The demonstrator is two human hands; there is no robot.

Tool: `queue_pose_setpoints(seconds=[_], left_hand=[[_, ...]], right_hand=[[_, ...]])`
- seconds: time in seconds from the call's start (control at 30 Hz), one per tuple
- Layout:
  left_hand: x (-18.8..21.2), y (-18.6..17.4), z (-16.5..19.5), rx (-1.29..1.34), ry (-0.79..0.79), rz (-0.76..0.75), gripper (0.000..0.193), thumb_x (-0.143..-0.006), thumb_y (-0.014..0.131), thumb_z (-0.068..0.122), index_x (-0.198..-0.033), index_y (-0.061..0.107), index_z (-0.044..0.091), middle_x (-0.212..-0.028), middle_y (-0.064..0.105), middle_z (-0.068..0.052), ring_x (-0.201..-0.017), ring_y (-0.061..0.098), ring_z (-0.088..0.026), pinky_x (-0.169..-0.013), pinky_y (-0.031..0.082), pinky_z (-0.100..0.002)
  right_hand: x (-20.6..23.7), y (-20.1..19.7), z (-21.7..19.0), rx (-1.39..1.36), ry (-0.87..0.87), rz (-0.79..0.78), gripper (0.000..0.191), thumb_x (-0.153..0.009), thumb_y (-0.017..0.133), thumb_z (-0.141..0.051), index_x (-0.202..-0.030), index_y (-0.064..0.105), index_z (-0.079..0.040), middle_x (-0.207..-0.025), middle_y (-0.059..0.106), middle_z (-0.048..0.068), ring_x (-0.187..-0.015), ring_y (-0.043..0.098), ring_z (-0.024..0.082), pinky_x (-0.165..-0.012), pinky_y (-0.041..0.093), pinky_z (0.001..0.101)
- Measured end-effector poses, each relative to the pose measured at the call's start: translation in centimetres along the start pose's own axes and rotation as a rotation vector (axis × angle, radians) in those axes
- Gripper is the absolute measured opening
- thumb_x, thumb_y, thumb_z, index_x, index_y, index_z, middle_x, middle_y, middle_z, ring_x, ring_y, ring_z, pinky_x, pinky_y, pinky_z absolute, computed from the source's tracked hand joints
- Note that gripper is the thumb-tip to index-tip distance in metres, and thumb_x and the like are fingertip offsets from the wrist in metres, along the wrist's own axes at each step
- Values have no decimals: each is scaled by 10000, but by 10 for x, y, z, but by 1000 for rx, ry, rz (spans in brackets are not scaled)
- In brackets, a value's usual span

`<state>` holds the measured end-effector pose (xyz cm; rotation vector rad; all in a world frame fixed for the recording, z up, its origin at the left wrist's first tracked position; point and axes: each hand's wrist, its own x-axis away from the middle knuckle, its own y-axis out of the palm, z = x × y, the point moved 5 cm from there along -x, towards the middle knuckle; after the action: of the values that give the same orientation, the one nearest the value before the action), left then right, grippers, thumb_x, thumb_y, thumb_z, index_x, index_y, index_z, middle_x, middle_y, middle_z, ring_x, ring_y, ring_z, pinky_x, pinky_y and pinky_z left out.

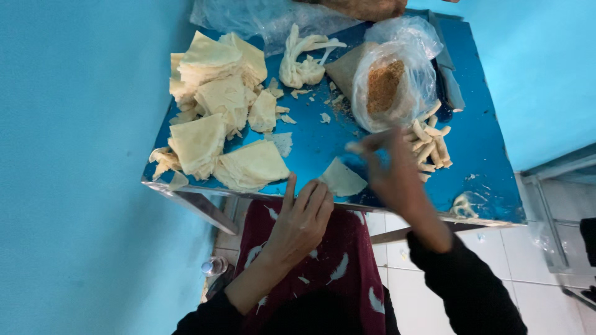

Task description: The person takes thin triangular pastry sheets from a pile on a blue table, places a pinch of brown filling from a plastic bag onto a sheet, and rolls the sheet by hand into a tight cylinder, adding finished rolled sticks to a growing pile on the table.

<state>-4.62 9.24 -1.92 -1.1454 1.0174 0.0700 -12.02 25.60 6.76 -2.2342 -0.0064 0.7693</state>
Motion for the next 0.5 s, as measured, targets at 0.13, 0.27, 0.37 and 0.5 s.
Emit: queue_pose_setpoints(seconds=[0.13,0.27,0.37,0.5], left_hand=[[4,4,-1,66,-16,31,350,-991,616,90,-1323,596,-17,-1321,567,-167,-1304,529,-323,-1202,335,-617],[4,6,-1,61,-20,40,431,-992,609,75,-1407,569,-33,-1317,562,-158,-1289,537,-318,-1197,363,-591],[3,5,-2,82,-21,66,417,-989,608,70,-1393,580,-31,-1308,560,-162,-1270,538,-325,-1170,388,-582],[5,3,-5,96,12,55,450,-919,597,37,-1367,612,-12,-1281,562,-159,-1248,549,-324,-1131,436,-568]], right_hand=[[18,-62,38,186,164,170,574,-1024,675,2,-1491,341,11,-1121,719,199,-1008,748,322,-805,593,400],[28,-74,43,512,62,87,592,-941,610,109,-1468,359,14,-1167,734,204,-1030,714,412,-769,565,453],[11,-75,29,532,-40,64,608,-871,621,110,-1424,388,12,-1202,735,210,-1064,697,438,-787,567,470],[-56,-42,34,263,-23,-153,414,-921,651,36,-1284,452,15,-1122,710,250,-982,721,428,-763,568,492]])
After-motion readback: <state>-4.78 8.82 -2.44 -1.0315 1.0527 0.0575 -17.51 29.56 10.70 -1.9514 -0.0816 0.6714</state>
